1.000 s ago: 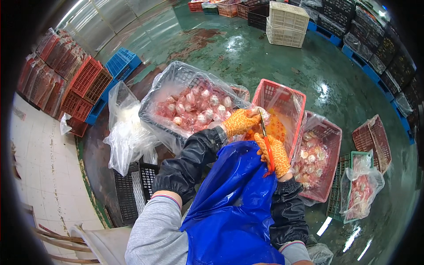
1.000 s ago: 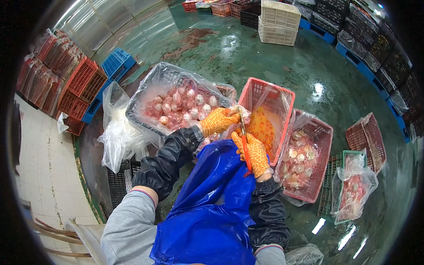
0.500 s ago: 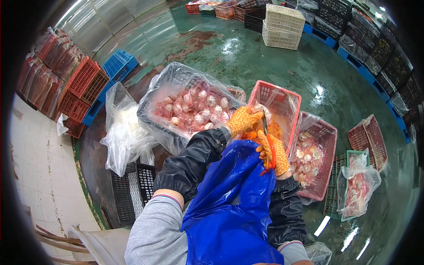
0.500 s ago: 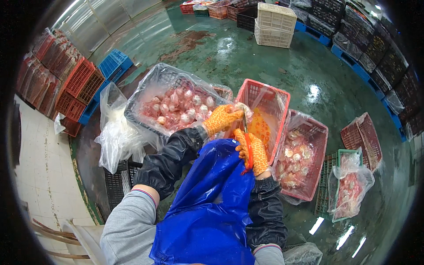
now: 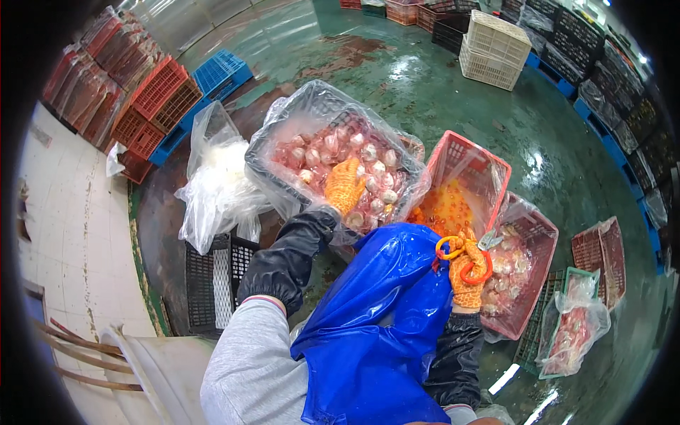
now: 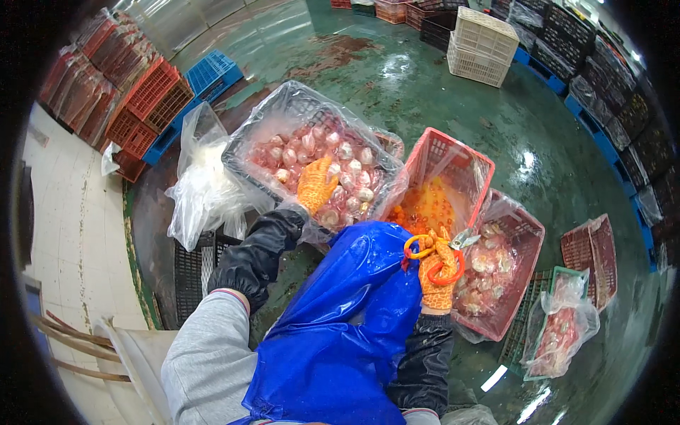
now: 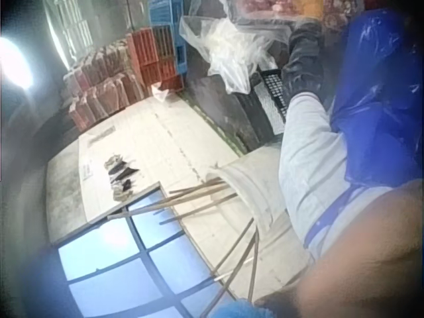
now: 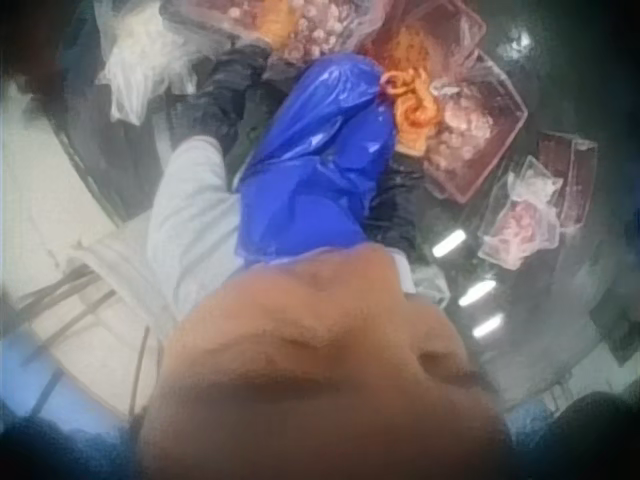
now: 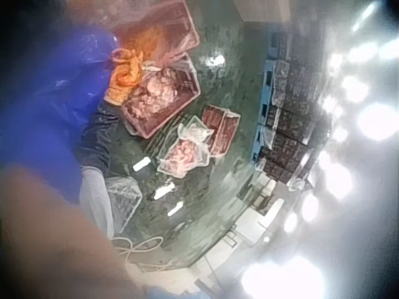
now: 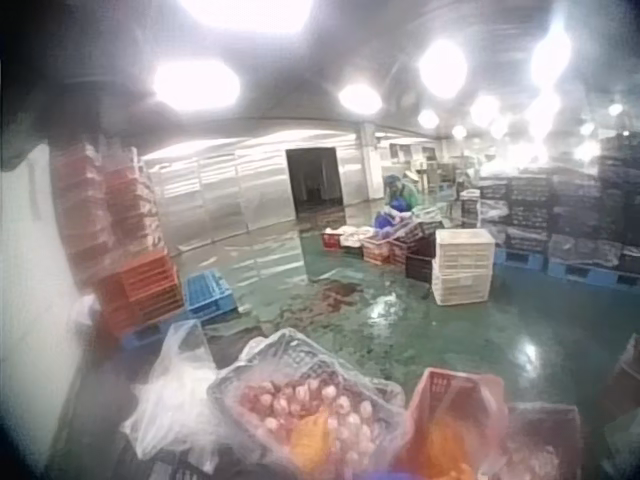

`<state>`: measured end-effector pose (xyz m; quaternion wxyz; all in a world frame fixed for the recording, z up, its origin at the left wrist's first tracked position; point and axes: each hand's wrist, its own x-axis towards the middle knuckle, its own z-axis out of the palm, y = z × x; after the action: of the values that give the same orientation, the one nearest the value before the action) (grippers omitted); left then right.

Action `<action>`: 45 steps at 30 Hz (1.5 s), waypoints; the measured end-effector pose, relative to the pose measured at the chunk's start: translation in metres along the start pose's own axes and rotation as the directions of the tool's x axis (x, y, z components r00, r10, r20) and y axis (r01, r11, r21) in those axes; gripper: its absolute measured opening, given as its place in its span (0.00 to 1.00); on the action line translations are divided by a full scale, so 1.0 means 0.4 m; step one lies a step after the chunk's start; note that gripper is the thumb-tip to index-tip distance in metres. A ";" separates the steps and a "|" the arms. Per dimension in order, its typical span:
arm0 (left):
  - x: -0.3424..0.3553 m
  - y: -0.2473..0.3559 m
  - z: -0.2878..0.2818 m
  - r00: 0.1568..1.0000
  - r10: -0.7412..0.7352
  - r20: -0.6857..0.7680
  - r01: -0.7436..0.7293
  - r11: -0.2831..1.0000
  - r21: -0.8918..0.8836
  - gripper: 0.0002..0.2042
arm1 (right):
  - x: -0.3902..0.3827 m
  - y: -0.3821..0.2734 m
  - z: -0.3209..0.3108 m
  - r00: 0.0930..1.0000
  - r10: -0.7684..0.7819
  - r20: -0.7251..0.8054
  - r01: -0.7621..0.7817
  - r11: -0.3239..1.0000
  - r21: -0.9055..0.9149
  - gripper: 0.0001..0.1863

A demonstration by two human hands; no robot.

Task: The person uses orange-handled shears to cut pieces of raw meat from a large plastic bag into smaller portions, dropping them into a red crate. The person is wearing a blue apron and orange gloves while working in a warehouse environment.

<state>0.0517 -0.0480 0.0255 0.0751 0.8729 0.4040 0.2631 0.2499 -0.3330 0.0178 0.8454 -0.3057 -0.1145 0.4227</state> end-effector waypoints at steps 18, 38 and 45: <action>0.056 -0.029 -0.016 0.889 -0.210 0.407 0.454 0.286 -0.844 0.10 | -0.006 0.011 0.098 0.999 0.040 -0.022 -0.044 0.955 -0.292 0.21; -0.143 0.361 -0.133 0.821 -0.030 0.570 0.464 -0.547 -0.697 0.15 | -0.002 0.026 0.245 0.997 -0.062 -0.047 0.033 0.882 -0.469 0.15; -0.180 0.403 -0.121 0.798 0.025 0.602 0.603 -0.015 -0.798 0.11 | -0.031 0.070 0.270 0.943 -0.332 -0.016 0.270 0.792 -0.548 0.17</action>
<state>0.0953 -0.2121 0.0934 0.7926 0.5001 0.2622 0.2299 0.1756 -0.2845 0.0865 0.7867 -0.5315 -0.2282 0.2155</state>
